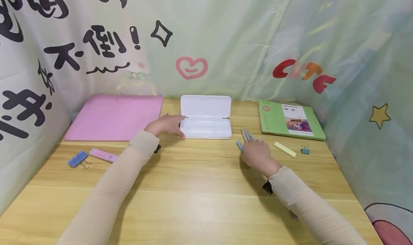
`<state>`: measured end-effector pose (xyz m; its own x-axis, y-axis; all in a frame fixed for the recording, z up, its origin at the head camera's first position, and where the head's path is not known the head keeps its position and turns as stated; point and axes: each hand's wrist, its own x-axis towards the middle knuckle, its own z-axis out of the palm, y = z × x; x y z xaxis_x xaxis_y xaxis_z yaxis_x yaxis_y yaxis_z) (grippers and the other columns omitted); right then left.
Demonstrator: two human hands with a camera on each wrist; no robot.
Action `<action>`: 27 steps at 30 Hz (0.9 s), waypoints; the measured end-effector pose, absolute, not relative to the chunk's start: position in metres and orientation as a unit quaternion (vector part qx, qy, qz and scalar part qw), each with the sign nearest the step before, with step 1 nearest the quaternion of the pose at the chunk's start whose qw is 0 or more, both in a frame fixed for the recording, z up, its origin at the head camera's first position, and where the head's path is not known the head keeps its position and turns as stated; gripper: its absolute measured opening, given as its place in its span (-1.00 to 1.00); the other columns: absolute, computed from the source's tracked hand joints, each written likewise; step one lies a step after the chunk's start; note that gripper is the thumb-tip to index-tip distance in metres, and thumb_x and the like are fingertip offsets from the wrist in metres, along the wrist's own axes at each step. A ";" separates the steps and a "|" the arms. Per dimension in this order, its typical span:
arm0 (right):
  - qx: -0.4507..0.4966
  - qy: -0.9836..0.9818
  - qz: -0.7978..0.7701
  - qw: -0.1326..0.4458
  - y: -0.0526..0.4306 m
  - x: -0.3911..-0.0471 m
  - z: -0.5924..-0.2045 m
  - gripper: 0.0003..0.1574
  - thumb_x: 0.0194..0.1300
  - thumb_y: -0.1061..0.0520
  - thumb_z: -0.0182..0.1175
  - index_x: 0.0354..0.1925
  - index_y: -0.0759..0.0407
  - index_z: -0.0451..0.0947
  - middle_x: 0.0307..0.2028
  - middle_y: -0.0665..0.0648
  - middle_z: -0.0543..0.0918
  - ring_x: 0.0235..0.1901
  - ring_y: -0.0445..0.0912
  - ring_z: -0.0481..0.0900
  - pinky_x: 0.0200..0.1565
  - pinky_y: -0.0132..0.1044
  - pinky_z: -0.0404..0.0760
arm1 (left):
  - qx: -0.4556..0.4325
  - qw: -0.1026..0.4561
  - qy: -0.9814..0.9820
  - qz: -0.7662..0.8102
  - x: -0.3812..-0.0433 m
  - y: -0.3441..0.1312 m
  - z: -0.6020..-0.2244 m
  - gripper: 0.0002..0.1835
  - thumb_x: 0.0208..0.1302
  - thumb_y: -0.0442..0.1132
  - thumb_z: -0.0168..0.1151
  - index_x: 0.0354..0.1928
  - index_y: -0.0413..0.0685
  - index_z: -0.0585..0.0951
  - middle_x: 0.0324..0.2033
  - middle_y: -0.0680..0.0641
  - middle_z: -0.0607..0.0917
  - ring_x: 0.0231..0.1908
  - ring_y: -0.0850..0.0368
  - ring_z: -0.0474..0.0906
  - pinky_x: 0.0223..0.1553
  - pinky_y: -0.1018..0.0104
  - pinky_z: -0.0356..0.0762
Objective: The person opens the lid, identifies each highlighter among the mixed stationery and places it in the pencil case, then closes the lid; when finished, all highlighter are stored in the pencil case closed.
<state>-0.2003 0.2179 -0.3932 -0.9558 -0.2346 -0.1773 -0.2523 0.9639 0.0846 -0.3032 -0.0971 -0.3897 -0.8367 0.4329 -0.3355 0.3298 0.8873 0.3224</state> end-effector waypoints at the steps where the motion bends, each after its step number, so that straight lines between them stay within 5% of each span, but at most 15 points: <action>1: -0.123 0.988 0.051 0.077 0.218 -0.200 -0.392 -0.63 0.13 -0.08 0.05 -0.52 0.18 0.56 -0.14 0.41 0.50 -0.44 0.19 0.51 -0.70 -0.09 0.37 | 0.201 0.202 0.951 0.124 -0.303 -0.097 -0.390 0.04 -0.21 0.15 0.33 0.31 -0.03 0.04 0.25 0.03 0.14 0.23 0.06 0.01 0.18 -0.06 -0.39; 6: -0.140 0.989 0.030 0.033 0.213 -0.204 -0.385 -0.56 0.15 -0.02 0.02 -0.19 0.32 0.51 -0.67 0.13 0.47 -0.75 -0.04 0.37 -0.83 -0.20 0.24 | 0.203 0.201 0.951 0.117 -0.303 -0.097 -0.390 0.04 -0.21 0.17 0.31 0.31 -0.02 0.03 0.25 0.02 0.14 0.23 0.07 0.01 0.19 -0.04 -0.38; 8: -0.150 0.988 0.021 0.018 0.210 -0.207 -0.382 -0.63 0.15 0.00 0.02 -0.25 0.27 0.50 -0.76 0.05 0.35 -0.79 -0.08 0.30 -0.85 -0.22 0.20 | 0.202 0.203 0.950 0.123 -0.302 -0.096 -0.388 0.04 -0.20 0.15 0.32 0.31 -0.04 0.03 0.25 0.01 0.14 0.23 0.07 0.01 0.19 -0.04 -0.39; 14: -0.175 0.984 0.022 0.005 0.192 -0.222 -0.376 -0.73 0.09 0.08 0.07 -0.67 0.09 0.29 -0.76 0.03 0.31 -0.77 -0.06 0.28 -0.81 -0.19 0.20 | 0.199 0.209 0.948 0.131 -0.299 -0.095 -0.385 0.03 -0.20 0.11 0.34 0.31 -0.05 0.04 0.24 0.01 0.16 0.23 0.05 0.00 0.19 -0.03 -0.40; 27: -0.283 0.949 0.068 -0.124 0.149 -0.278 -0.399 -0.86 0.13 0.13 0.04 -0.49 0.16 0.43 -0.66 0.04 0.44 -0.64 -0.05 0.36 -0.68 -0.19 0.40 | 0.207 0.193 0.952 0.114 -0.300 -0.093 -0.389 0.04 -0.24 0.12 0.36 0.29 -0.06 0.09 0.22 -0.01 0.20 0.21 0.04 0.07 0.19 -0.05 -0.33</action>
